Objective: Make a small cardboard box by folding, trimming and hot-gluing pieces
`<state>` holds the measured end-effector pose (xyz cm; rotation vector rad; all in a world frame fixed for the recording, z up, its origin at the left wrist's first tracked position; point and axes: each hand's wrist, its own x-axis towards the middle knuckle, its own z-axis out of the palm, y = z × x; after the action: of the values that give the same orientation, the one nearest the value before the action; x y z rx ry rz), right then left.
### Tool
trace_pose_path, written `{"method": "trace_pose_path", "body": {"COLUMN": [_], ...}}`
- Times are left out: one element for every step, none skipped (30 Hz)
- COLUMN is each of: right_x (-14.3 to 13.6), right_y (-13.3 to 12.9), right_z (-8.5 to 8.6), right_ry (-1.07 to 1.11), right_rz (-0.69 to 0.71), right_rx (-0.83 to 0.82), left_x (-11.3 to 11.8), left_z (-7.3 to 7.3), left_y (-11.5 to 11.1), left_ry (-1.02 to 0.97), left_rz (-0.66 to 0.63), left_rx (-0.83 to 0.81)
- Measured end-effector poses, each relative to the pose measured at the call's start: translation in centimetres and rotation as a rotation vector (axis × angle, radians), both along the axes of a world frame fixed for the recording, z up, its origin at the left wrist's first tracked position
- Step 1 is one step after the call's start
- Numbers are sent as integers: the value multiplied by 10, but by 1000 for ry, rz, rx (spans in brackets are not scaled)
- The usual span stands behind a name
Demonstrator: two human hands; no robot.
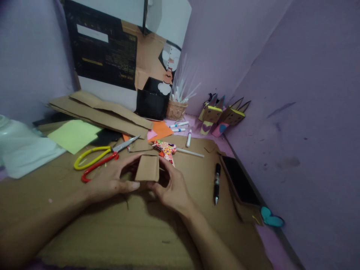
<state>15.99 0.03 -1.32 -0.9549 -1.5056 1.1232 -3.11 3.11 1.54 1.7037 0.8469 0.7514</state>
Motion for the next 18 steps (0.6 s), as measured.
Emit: {"method": "trace_pose_path", "body": {"right_x": [2, 4, 6, 8, 9, 10, 10, 10, 10, 9, 8, 8, 8, 8, 8, 8, 9, 8], "right_y": [0, -1, -1, -1, -1, -1, 0, 1, 1, 2, 3, 4, 4, 5, 5, 6, 6, 7], "right_z": [2, 4, 6, 8, 10, 10, 11, 11, 11, 11, 11, 11, 11, 12, 13, 14, 16, 17], "right_ry": [-2, -2, -3, -4, -7, -11, -18, -24, -27, -28, -24, -11, 20, 72, 144, 227, 310, 381], "right_rz": [1, -10, -34, -69, -103, -132, -145, -148, -147, -147, -149, -154, -159, -164, -167, -171, -178, -187], "right_rx": [-10, -23, -36, -47, -60, -73, -87, -100, -112, -124, -137, -159, -194, -243, -302, -365, -422, -468], "left_x": [-1, -1, -1, -1, 0, 0, 1, 3, 4, 5, 5, 6, 7, 8, 9, 11, 12, 14], "left_z": [0, 0, 1, 1, 2, 3, 4, 4, 4, 3, 3, 1, 0, -1, -2, -2, -2, -2], "left_y": [0, 1, 0, 0, 0, -1, -2, -3, -4, -4, -4, -4, -3, -1, 0, 2, 3, 4], "left_ry": [-6, -10, -11, -4, 10, 30, 56, 83, 106, 122, 127, 117, 88, 41, -20, -81, -131, -165], "left_rz": [-9, -18, -23, -22, -17, -11, -6, 0, 1, -2, -4, -4, 0, 14, 41, 76, 114, 148], "left_rx": [-3, -7, -7, -3, 2, 7, 10, 14, 15, 12, 2, -11, -26, -44, -62, -80, -98, -120]}}
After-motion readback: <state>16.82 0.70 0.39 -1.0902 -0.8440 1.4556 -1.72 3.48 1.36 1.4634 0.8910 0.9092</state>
